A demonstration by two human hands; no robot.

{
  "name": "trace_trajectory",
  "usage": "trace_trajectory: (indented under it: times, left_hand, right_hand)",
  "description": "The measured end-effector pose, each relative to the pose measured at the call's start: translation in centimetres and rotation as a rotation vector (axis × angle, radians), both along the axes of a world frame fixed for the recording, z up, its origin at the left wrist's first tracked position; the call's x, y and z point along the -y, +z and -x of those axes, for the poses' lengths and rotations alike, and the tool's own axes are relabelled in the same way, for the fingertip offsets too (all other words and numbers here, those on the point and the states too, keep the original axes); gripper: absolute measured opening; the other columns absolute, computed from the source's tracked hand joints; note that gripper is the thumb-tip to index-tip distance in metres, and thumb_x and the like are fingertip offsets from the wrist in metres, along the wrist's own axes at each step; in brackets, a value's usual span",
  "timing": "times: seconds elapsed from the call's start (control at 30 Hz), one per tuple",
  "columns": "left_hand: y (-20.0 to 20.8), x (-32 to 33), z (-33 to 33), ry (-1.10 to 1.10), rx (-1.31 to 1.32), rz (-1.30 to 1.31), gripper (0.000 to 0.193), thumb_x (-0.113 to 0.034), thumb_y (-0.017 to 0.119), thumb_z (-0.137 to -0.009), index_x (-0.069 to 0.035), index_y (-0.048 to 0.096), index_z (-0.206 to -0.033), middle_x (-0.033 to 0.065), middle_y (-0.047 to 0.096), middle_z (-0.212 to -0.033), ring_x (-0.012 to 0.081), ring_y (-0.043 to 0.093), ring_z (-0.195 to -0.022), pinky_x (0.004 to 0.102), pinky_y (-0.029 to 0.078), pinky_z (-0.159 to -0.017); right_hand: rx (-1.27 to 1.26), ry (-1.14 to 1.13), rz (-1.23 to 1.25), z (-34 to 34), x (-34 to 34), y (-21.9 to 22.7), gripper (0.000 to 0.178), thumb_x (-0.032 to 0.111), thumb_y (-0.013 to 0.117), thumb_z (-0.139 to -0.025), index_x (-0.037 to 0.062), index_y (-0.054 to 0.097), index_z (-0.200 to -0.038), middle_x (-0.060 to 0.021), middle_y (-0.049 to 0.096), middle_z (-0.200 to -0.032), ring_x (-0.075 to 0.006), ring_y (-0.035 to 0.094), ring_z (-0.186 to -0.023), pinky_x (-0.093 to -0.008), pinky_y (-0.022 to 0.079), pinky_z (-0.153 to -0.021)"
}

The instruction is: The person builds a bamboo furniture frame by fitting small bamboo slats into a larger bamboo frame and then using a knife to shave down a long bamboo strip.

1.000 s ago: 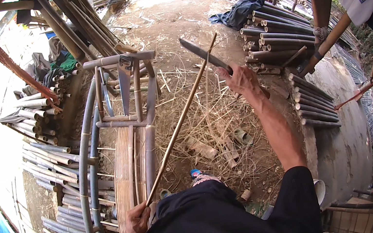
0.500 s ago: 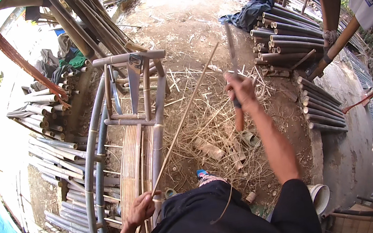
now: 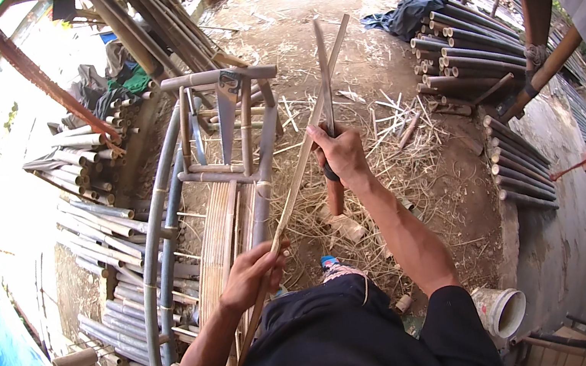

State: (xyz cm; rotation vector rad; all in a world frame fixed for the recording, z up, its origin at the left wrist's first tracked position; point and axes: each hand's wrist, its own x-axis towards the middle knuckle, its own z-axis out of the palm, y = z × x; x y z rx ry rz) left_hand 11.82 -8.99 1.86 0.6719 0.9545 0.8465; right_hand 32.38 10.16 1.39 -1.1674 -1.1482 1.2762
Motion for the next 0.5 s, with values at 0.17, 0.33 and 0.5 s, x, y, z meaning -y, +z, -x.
trace_trajectory:
  times: [0.17,0.33,0.5]
  left_hand:
    - [-1.3,-4.1,0.1,0.165,-0.306,-0.147,0.03,-0.019,0.057,-0.097,0.002,0.06,-0.117,-0.0016,0.058,-0.075,0.0033,0.047,-0.056,0.0195,0.035,-0.046]
    - [-1.8,-4.5,-0.6,0.274,-0.58,-0.271,0.023,-0.017,0.055,-0.096,0.002,0.064,-0.086,-0.0029,0.056,-0.067,0.0032,0.046,-0.057,0.0218,0.036,-0.048]
    - [-0.5,-3.0,-0.9,0.251,-0.604,-0.286,0.02,-0.014,0.054,-0.095,0.002,0.064,-0.1,-0.0017,0.053,-0.066,0.0043,0.045,-0.061,0.024,0.038,-0.054]
  right_hand:
    - [0.974,0.243,-0.54,0.3,3.8,-0.5,0.06,0.068,0.042,-0.09,0.0097,0.052,-0.079,-0.0024,0.05,-0.055,-0.0102,0.048,-0.042,-0.0307,0.042,-0.033]
    - [1.088,0.263,-0.845,1.8,7.3,-2.1,0.059,0.065,0.045,-0.09,0.0072,0.053,-0.078,-0.0091,0.057,-0.059,-0.0244,0.06,-0.049,-0.0382,0.05,-0.043]
    - [1.143,0.295,-0.719,1.4,6.0,-1.9,0.063,0.068,0.042,-0.09,0.0071,0.054,-0.078,-0.0089,0.057,-0.057,-0.0252,0.061,-0.048,-0.0387,0.05,-0.044]
